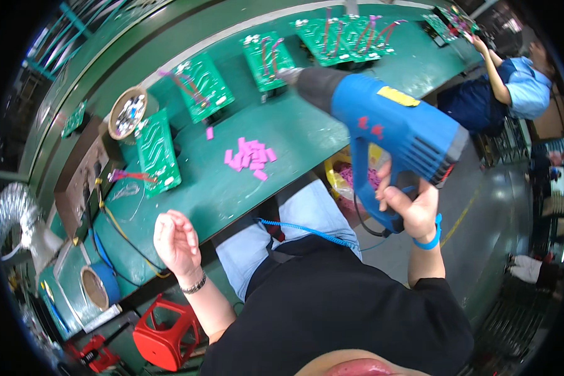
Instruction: The person heats shrink tubing on printed circuit boards using a heat gun.
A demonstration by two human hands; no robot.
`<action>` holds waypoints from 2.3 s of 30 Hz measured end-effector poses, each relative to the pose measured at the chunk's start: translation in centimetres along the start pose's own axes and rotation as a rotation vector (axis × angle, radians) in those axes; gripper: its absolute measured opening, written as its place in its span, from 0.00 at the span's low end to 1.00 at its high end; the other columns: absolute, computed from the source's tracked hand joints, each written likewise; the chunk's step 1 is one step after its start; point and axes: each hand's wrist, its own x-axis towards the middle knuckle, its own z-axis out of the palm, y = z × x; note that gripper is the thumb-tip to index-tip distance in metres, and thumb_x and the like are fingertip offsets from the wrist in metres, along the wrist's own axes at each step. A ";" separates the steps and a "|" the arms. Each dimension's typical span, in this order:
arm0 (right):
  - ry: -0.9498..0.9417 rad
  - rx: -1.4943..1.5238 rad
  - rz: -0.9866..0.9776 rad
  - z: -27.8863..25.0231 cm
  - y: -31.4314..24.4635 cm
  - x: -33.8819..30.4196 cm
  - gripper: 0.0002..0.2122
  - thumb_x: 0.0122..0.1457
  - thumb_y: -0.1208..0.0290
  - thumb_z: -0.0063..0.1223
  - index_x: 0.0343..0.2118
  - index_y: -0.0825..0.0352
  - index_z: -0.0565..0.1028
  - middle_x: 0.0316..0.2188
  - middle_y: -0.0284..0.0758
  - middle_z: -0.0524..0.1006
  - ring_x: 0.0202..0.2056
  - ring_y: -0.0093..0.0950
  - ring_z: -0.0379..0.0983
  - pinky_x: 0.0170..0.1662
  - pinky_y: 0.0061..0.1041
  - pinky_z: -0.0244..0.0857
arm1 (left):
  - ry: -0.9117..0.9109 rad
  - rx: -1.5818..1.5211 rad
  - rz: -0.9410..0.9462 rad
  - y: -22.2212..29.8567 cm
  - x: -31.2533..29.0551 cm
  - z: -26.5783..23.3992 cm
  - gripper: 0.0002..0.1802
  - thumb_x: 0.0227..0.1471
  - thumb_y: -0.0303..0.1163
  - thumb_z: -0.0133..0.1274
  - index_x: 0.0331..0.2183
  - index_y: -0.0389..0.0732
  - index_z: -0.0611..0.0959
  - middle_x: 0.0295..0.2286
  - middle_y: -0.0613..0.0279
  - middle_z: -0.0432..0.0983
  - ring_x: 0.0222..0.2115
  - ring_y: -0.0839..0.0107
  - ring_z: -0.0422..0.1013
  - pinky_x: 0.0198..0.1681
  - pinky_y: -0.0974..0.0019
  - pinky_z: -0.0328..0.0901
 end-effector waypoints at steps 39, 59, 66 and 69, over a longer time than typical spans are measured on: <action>0.161 0.008 -0.089 -5.0 0.3 1.9 0.15 0.50 0.75 0.53 0.39 0.76 0.67 0.31 0.41 0.72 0.22 0.25 0.70 0.25 0.21 0.65 | -0.034 0.054 -0.117 -1.4 0.7 1.9 0.11 0.56 0.30 0.42 0.25 0.34 0.68 0.22 0.55 0.67 0.10 0.79 0.58 0.08 0.81 0.52; 0.166 0.253 -0.089 -7.0 0.9 1.9 0.28 0.51 0.68 0.52 0.53 0.77 0.56 0.36 0.40 0.68 0.24 0.24 0.68 0.23 0.19 0.66 | 0.081 0.243 -0.091 -1.0 -0.9 0.9 0.09 0.55 0.28 0.44 0.24 0.35 0.71 0.22 0.57 0.69 0.10 0.80 0.59 0.09 0.81 0.53; 0.289 0.487 -0.108 -15.3 4.9 5.5 0.22 0.58 0.71 0.43 0.54 0.71 0.59 0.41 0.37 0.70 0.31 0.21 0.67 0.25 0.19 0.66 | 0.119 0.475 0.041 -1.6 -1.6 0.9 0.10 0.56 0.27 0.42 0.24 0.35 0.70 0.24 0.58 0.68 0.11 0.82 0.59 0.11 0.81 0.53; 0.250 0.646 -0.115 -18.4 6.5 8.7 0.20 0.59 0.70 0.42 0.53 0.72 0.61 0.42 0.36 0.70 0.31 0.21 0.65 0.27 0.19 0.63 | 0.069 0.946 0.337 -2.6 -1.2 1.2 0.07 0.53 0.21 0.45 0.24 0.33 0.71 0.23 0.59 0.68 0.12 0.82 0.60 0.13 0.81 0.55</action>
